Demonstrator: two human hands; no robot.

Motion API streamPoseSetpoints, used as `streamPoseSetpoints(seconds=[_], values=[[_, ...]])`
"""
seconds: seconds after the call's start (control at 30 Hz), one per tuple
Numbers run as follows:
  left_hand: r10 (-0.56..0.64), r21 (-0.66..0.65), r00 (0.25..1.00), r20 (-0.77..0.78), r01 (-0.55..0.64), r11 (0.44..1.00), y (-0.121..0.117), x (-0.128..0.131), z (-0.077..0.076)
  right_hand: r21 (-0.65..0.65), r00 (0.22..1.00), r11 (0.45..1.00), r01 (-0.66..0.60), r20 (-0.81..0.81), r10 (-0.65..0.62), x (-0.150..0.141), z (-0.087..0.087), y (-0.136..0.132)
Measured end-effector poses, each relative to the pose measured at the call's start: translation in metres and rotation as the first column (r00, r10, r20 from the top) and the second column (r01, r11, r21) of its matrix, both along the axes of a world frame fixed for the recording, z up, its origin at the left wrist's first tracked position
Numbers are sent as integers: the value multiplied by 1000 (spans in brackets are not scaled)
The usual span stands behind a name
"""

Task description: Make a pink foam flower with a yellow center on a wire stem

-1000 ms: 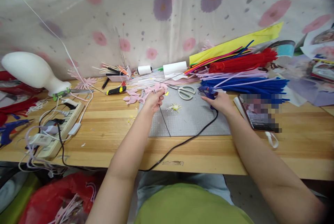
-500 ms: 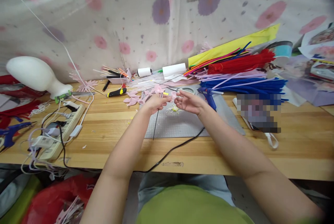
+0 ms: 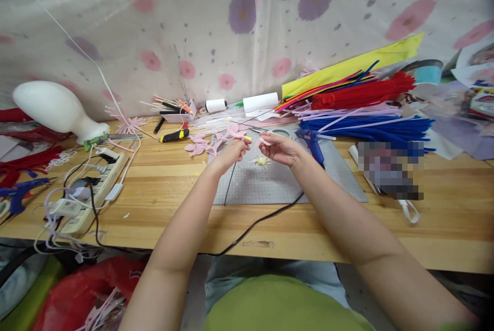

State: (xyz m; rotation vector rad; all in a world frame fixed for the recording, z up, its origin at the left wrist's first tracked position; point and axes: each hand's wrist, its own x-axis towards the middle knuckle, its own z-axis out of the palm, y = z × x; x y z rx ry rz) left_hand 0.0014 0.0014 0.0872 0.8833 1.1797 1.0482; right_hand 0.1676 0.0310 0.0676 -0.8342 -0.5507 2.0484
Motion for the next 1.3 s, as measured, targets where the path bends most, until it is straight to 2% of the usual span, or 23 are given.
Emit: streamPoseSetpoints(seconds=[0.1,0.2,0.3,0.43,0.6,0.73,0.8,0.87,0.93,1.07,1.17,1.3], values=[[-43,172,966,-253,89,981,-1,2,-5,29,999,999,37,-27,-36,-4,3,0],[40,319,936,-350,79,944,-3,3,-12,70,998,996,61,-21,-60,-11,10,0],[90,379,938,-335,47,924,-5,3,-17,84,998,994,66,-9,-65,-16,17,0],[48,352,962,-270,52,934,-9,5,-15,70,999,997,34,4,-34,-20,22,0],[119,345,984,-131,-67,936,-4,2,4,52,996,996,-75,-49,77,-24,25,8],[208,359,974,-93,-162,919,8,-10,25,23,994,998,-59,-90,61,-24,32,15],[270,403,954,-130,-198,893,13,-15,27,26,993,999,-41,-108,43,-23,36,18],[318,441,929,-186,-211,873,15,-19,21,40,993,998,-38,-106,42,-23,37,19],[332,464,907,-261,-184,867,14,-20,9,59,995,997,-47,-81,52,-23,36,19],[329,569,844,-424,-34,821,7,-15,-6,111,997,991,-69,-32,72,-23,31,18],[351,618,792,-500,42,785,0,-11,-4,134,998,989,-59,-9,61,-24,32,16],[401,653,725,-559,87,752,-6,-8,3,142,1000,990,-14,26,10,-24,38,13]])
